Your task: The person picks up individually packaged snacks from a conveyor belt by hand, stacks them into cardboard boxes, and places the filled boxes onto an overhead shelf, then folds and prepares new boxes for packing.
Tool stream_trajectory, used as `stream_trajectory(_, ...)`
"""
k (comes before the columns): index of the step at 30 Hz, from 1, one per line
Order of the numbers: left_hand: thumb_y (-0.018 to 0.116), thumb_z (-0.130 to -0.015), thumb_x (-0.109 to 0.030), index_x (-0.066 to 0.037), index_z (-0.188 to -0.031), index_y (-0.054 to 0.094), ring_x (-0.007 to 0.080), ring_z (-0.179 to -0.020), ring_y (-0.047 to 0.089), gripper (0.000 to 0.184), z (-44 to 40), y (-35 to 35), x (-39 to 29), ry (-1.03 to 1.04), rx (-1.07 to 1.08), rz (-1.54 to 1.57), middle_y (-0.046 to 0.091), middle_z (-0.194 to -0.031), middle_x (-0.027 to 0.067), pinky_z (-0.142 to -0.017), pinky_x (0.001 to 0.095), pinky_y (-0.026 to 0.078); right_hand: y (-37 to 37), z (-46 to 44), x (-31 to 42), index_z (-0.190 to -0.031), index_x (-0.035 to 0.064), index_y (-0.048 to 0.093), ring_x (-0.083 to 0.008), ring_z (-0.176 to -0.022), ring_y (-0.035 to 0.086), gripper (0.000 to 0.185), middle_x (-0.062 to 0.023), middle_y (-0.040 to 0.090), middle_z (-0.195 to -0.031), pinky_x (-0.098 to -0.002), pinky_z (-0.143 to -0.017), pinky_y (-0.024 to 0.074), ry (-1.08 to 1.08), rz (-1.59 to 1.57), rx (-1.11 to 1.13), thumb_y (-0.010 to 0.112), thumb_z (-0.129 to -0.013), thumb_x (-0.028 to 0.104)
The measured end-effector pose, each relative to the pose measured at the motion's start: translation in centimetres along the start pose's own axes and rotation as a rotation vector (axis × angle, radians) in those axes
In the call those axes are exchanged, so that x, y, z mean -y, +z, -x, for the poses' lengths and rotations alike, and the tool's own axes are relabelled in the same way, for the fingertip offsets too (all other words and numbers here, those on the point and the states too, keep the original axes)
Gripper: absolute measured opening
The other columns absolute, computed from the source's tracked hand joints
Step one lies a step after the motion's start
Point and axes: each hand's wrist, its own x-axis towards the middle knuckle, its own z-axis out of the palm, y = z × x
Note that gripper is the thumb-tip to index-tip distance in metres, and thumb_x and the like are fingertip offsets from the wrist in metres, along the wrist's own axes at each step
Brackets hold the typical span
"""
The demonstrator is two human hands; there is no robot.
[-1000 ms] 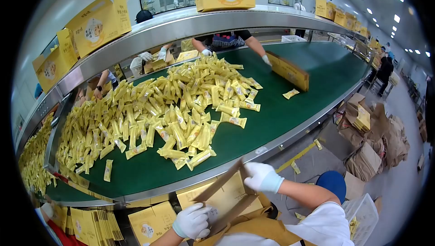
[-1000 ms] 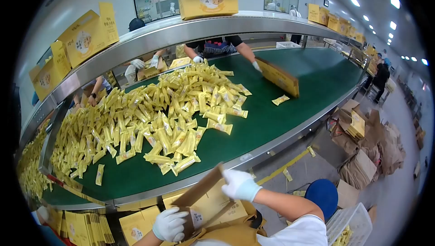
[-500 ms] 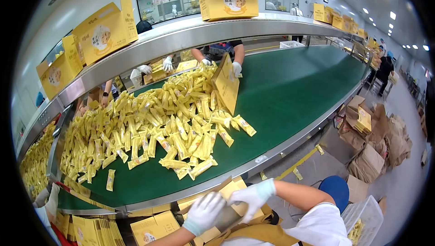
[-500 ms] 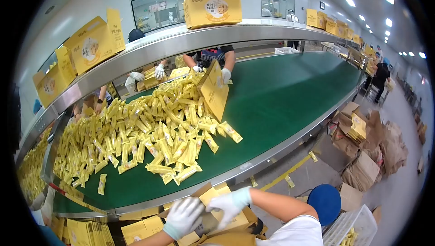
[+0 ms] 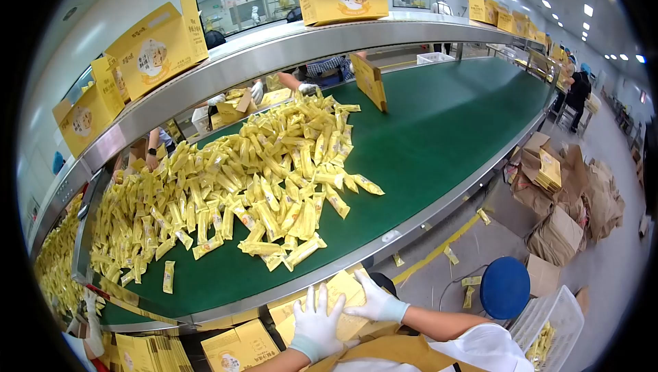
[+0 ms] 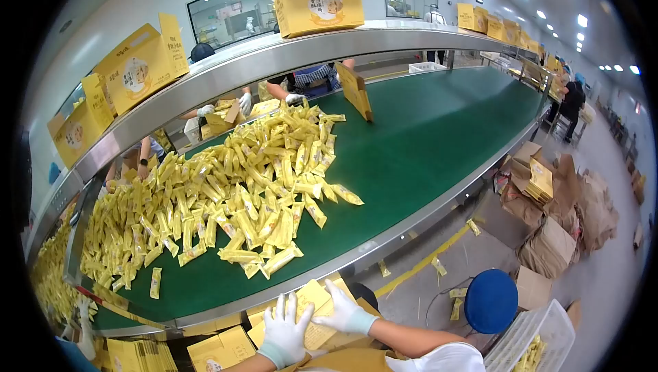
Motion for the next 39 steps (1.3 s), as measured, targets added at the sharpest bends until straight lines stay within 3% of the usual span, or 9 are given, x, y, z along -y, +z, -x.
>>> stream_trajectory(5, 0.073, -0.067, -0.067, -0.012, -0.156, 0.032, 0.0516, -0.142, 0.027, 0.112, 0.3, -2.2, -0.2, -0.021, 0.035, 0.019, 0.025, -0.157, 0.0327, -0.109, 0.0655, 0.025, -1.9, -0.6, -0.7, -0.153, -0.0093, 0.02, -0.0347, -0.143, 0.038, 0.09, -0.0266, 0.037, -0.153, -0.0389, -0.117, 0.0344, -0.03, -0.4, 0.188, 0.071, -0.093, 0.035)
stream_trajectory(9, 0.081, -0.063, -0.05, -0.002, -0.155, 0.027, 0.0498, -0.143, 0.027, 0.117, 2.2, -4.8, 3.5, -0.114, -0.233, 0.378, 0.025, -0.156, 0.0341, -0.115, 0.0561, 0.027, -3.3, -1.5, -4.4, -0.147, 0.0007, 0.041, -0.026, -0.133, 0.051, 0.057, -0.0181, 0.049, -0.146, -0.0414, -0.114, 0.0391, 0.141, -0.915, -0.15, 0.051, -0.105, 0.038)
stream_trajectory(11, 0.083, -0.061, -0.047, 0.003, -0.155, 0.022, 0.0458, -0.145, 0.028, 0.123, 3.0, -2.8, 6.7, -0.067, -0.6, 0.557, 0.027, -0.155, 0.0333, -0.116, 0.0525, 0.029, -3.2, -1.3, -4.8, -0.147, -0.0025, 0.04, -0.0289, -0.136, 0.048, 0.056, -0.0205, 0.048, -0.147, -0.0391, -0.115, 0.0375, 0.134, -0.492, -0.257, 0.048, -0.106, 0.035)
stream_trajectory(15, 0.075, -0.08, -0.036, -0.001, -0.157, 0.022, 0.0357, -0.129, 0.054, 0.099, 2.4, -3.3, 5.3, 0.092, -0.66, 1.753, 0.043, -0.15, 0.0232, -0.108, 0.0444, 0.046, -0.3, -1.4, -3.6, -0.153, -0.0022, 0.025, -0.034, -0.138, 0.045, 0.069, -0.0278, 0.043, -0.149, -0.0394, -0.114, 0.0365, -0.031, -0.26, -0.203, 0.052, -0.103, 0.036)
stream_trajectory(18, 0.065, -0.087, -0.049, -0.007, -0.156, 0.03, 0.0332, -0.128, 0.056, 0.088, 2.7, 8.4, 7.6, -0.05, -0.236, 2.281, 0.052, -0.144, 0.0181, -0.105, 0.047, 0.048, -0.9, -0.3, -0.7, -0.155, -0.0019, 0.016, -0.046, -0.114, 0.061, 0.076, -0.0363, 0.058, -0.124, -0.0467, -0.099, 0.0481, -0.074, -0.027, -0.209, 0.053, -0.1, 0.036)
stream_trajectory(20, 0.057, -0.092, -0.052, -0.007, -0.153, 0.035, 0.0322, -0.129, 0.054, 0.079, 3.2, 9.7, 5.8, -0.152, -0.277, 2.353, 0.054, -0.143, 0.0158, -0.108, 0.046, 0.046, -1.7, -0.5, -0.7, -0.154, -0.004, 0.014, -0.0527, -0.088, 0.065, 0.075, -0.0371, 0.066, -0.093, -0.054, -0.085, 0.0521, -0.01, 0.134, -0.252, 0.049, -0.098, 0.031)
stream_trajectory(24, 0.037, -0.101, -0.06, -0.012, -0.154, 0.035, 0.0298, -0.13, 0.054, 0.072, 3.3, 14.2, 3.5, -0.306, -0.404, 2.3, 0.053, -0.146, 0.0108, -0.111, 0.0452, 0.043, -4.3, 1.3, 6.6, -0.154, -0.009, 0.011, -0.0474, -0.067, 0.064, 0.078, -0.0299, 0.067, -0.079, -0.0549, -0.071, 0.0528, 0.058, 0.343, -0.062, 0.048, -0.093, 0.022)
stream_trajectory(30, 0.02, -0.103, -0.066, -0.015, -0.155, 0.034, 0.0306, -0.134, 0.048, 0.074, 3.7, 17.6, 3.8, -0.321, -0.323, 2.317, 0.049, -0.148, 0.0105, -0.112, 0.0464, 0.043, -2.8, 1.4, 9.0, -0.153, -0.0114, 0.011, -0.0433, -0.061, 0.065, 0.078, -0.0266, 0.068, -0.075, -0.0517, -0.063, 0.0537, -0.034, 0.509, -0.004, 0.049, -0.092, 0.018)
stream_trajectory(39, 0.021, -0.101, -0.071, -0.011, -0.132, 0.055, 0.0298, -0.094, 0.064, 0.076, 2.1, 21.5, 4.7, -0.564, -0.371, 2.296, 0.066, -0.108, 0.0118, -0.088, 0.0435, 0.054, 0.4, 1.7, 4.9, -0.155, -0.005, 0.016, -0.0452, -0.063, 0.063, 0.076, -0.0232, 0.066, -0.072, -0.0542, -0.064, 0.0519, -0.028, 0.488, -0.161, 0.05, -0.09, 0.015)
